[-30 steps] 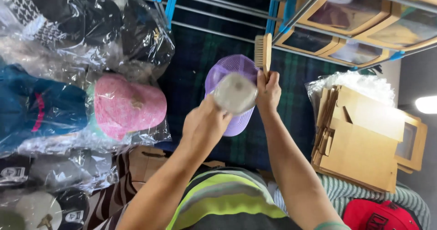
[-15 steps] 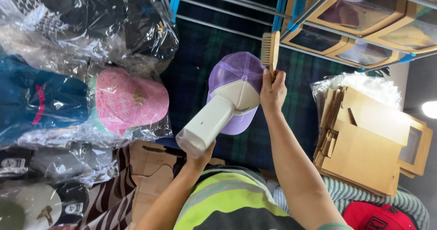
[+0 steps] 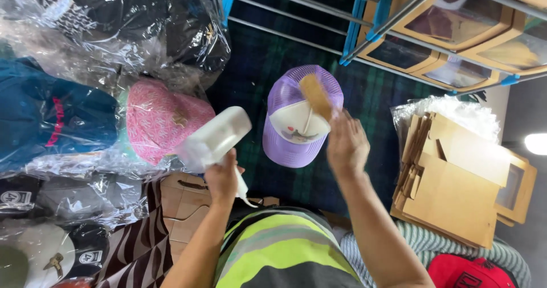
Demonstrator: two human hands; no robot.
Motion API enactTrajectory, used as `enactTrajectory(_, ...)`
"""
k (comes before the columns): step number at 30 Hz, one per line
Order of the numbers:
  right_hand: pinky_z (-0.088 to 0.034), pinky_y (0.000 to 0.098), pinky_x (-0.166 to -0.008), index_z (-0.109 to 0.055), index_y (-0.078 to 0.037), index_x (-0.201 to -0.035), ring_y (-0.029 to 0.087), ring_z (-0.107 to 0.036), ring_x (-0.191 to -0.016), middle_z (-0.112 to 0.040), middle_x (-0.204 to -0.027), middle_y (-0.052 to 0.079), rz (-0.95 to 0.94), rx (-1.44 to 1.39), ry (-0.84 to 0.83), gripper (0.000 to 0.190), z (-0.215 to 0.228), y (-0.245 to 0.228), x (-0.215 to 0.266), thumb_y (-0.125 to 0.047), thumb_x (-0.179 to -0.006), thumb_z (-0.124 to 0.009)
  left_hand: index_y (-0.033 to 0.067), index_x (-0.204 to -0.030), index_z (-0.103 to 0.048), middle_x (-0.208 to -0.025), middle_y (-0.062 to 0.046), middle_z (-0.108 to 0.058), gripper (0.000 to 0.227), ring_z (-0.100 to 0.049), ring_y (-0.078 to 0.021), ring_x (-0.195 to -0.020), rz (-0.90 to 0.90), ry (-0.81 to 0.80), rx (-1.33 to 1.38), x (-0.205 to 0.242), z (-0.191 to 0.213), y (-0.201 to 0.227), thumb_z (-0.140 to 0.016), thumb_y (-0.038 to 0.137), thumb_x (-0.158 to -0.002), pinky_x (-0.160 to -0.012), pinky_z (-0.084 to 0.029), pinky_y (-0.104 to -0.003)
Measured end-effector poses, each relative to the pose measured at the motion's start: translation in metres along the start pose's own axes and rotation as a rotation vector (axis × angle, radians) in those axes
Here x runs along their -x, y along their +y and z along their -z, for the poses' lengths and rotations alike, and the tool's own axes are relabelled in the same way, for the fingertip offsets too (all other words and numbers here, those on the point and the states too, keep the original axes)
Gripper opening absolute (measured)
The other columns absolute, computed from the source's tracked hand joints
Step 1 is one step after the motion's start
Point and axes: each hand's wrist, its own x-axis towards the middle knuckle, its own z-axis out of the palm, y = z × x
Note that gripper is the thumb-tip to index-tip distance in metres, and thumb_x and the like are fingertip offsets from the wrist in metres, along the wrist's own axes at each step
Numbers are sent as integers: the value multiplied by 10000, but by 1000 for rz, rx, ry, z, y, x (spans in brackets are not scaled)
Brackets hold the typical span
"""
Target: The person uses a handheld steamer to apply steam to a purple baseball cap placed on a table. They then use a wooden brush to brush the cap's surface while continuing to steam it. The person rotates the cap to treat different areas.
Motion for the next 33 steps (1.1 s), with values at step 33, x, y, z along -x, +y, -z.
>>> enactTrajectory(33,-532,437,-780,-564,-72,-946,385,-633,-876,-538,-849,151,-444,-285,-75,379,-56,44,-22,-409,-1115,-529,82,-1115,-670,-991,-57,-611,242,-605,-93,-845,-1443,288,-266,-31,-51,-79,-743,238,-946,-913,-498,-231)
